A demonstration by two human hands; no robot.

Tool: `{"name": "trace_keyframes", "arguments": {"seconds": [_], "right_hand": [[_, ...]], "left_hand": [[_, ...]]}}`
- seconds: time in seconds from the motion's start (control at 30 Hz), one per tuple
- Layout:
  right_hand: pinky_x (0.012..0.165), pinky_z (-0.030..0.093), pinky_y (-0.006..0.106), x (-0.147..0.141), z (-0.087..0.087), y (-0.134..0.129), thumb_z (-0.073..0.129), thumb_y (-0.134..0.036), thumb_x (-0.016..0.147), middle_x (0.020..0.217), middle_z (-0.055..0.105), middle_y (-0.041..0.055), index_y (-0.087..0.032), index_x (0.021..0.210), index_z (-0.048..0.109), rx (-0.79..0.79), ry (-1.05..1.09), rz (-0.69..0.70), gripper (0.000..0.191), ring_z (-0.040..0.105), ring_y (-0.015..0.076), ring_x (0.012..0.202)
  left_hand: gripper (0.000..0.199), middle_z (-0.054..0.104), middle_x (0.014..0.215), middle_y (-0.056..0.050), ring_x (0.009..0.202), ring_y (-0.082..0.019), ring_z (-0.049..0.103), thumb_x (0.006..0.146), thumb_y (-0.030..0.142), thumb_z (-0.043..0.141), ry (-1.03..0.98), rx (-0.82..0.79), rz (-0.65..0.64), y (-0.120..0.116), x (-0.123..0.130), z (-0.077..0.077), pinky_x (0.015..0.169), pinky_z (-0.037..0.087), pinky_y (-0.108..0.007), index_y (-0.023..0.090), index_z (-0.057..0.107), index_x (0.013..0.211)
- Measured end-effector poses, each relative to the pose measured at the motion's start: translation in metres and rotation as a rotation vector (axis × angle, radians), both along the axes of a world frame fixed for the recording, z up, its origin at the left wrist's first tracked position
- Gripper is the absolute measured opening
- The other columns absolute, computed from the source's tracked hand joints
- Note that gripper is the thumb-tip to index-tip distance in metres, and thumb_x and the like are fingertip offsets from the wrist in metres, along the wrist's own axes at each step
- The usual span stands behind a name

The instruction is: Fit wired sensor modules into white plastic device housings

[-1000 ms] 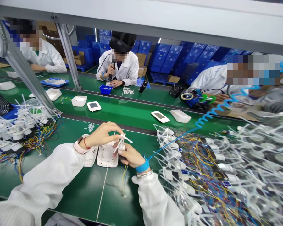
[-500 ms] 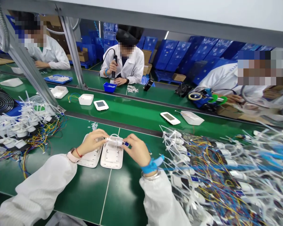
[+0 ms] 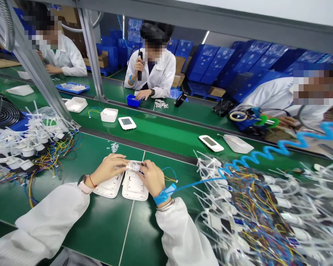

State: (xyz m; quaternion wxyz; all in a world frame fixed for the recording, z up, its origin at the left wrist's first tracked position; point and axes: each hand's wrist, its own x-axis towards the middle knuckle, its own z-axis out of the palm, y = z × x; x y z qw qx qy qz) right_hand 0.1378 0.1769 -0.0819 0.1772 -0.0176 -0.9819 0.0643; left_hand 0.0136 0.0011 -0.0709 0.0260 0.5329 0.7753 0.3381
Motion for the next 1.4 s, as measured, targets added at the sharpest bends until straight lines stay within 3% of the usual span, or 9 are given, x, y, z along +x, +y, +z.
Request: {"name": "trace_keyframes", "arguments": {"seconds": [0.17, 0.3, 0.43, 0.57, 0.8, 1.03, 1.1, 1.2, 1.4], "right_hand": [[0.077, 0.037, 0.041, -0.002, 0.010, -0.010, 0.058, -0.039, 0.081, 0.097, 0.060, 0.0106, -0.018, 0.094, 0.064, -0.022, 0.078, 0.053, 0.026, 0.050, 0.0262, 0.092], [0.077, 0.041, 0.035, -0.014, 0.003, -0.017, 0.048, -0.024, 0.087, 0.091, 0.064, 0.0080, -0.018, 0.094, 0.061, -0.200, 0.079, 0.276, 0.016, 0.055, 0.0204, 0.086], [0.073, 0.044, 0.033, -0.021, -0.009, -0.012, 0.046, -0.020, 0.088, 0.079, 0.065, 0.0048, -0.020, 0.086, 0.063, -0.266, 0.101, 0.385, 0.018, 0.057, 0.0184, 0.077], [0.070, 0.045, 0.032, -0.020, -0.013, 0.000, 0.048, -0.020, 0.087, 0.079, 0.066, 0.0049, -0.020, 0.085, 0.066, -0.232, 0.095, 0.487, 0.017, 0.058, 0.0180, 0.075], [0.071, 0.046, 0.030, -0.026, -0.012, 0.000, 0.046, -0.018, 0.088, 0.080, 0.064, 0.0059, -0.016, 0.085, 0.066, -0.080, 0.073, 0.553, 0.020, 0.056, 0.0177, 0.078], [0.068, 0.041, 0.032, -0.026, -0.010, -0.015, 0.052, -0.020, 0.085, 0.076, 0.060, 0.0052, -0.018, 0.074, 0.067, -0.016, -0.012, 0.361, 0.019, 0.051, 0.0183, 0.077], [0.070, 0.038, 0.034, -0.022, -0.005, -0.013, 0.055, -0.023, 0.084, 0.084, 0.061, 0.0052, -0.021, 0.079, 0.068, -0.011, 0.005, 0.339, 0.014, 0.050, 0.0194, 0.082], [0.076, 0.034, 0.037, -0.009, 0.007, -0.001, 0.054, -0.026, 0.085, 0.098, 0.061, 0.0052, -0.023, 0.088, 0.067, -0.047, 0.115, 0.274, 0.014, 0.049, 0.0203, 0.090], [0.073, 0.035, 0.034, 0.019, 0.028, 0.026, 0.056, -0.027, 0.083, 0.087, 0.058, 0.0056, -0.018, 0.077, 0.065, -0.141, 0.105, 0.043, 0.014, 0.048, 0.0195, 0.085]], "left_hand": [[0.018, 0.066, 0.103, -0.002, 0.105, -0.020, 0.052, 0.085, 0.034, 0.054, 0.065, -0.013, -0.012, -0.002, 0.002, 0.000, 0.088, 0.037, -0.036, 0.022, 0.066, 0.092], [0.019, 0.066, 0.103, -0.002, 0.105, -0.020, 0.052, 0.086, 0.034, 0.053, 0.088, -0.013, -0.014, -0.002, 0.001, -0.001, 0.089, 0.036, -0.036, 0.022, 0.066, 0.091], [0.022, 0.065, 0.107, -0.002, 0.104, -0.020, 0.053, 0.082, 0.040, 0.056, 0.120, -0.059, -0.041, -0.003, -0.001, -0.001, 0.088, 0.035, -0.036, 0.024, 0.065, 0.094], [0.042, 0.062, 0.112, -0.003, 0.106, -0.022, 0.052, 0.069, 0.051, 0.066, 0.170, -0.091, -0.070, -0.003, -0.002, -0.003, 0.089, 0.035, -0.036, 0.024, 0.064, 0.100], [0.042, 0.061, 0.115, 0.000, 0.109, -0.022, 0.052, 0.067, 0.051, 0.067, 0.160, -0.103, -0.077, -0.001, -0.003, -0.009, 0.091, 0.036, -0.035, 0.026, 0.063, 0.100], [0.042, 0.059, 0.118, 0.001, 0.114, -0.022, 0.047, 0.069, 0.049, 0.067, 0.175, -0.124, -0.076, -0.001, -0.001, -0.004, 0.093, 0.035, -0.037, 0.027, 0.061, 0.104], [0.040, 0.058, 0.119, 0.001, 0.116, -0.023, 0.045, 0.072, 0.048, 0.065, 0.210, -0.137, -0.067, -0.002, 0.002, -0.002, 0.093, 0.035, -0.039, 0.027, 0.061, 0.105], [0.034, 0.056, 0.122, 0.001, 0.116, -0.026, 0.043, 0.076, 0.044, 0.062, 0.267, -0.153, -0.056, -0.003, 0.006, 0.000, 0.093, 0.034, -0.041, 0.026, 0.061, 0.104], [0.029, 0.056, 0.122, -0.001, 0.114, -0.026, 0.045, 0.078, 0.038, 0.060, 0.304, -0.148, -0.059, -0.003, 0.009, 0.000, 0.093, 0.035, -0.042, 0.022, 0.062, 0.102]]}}
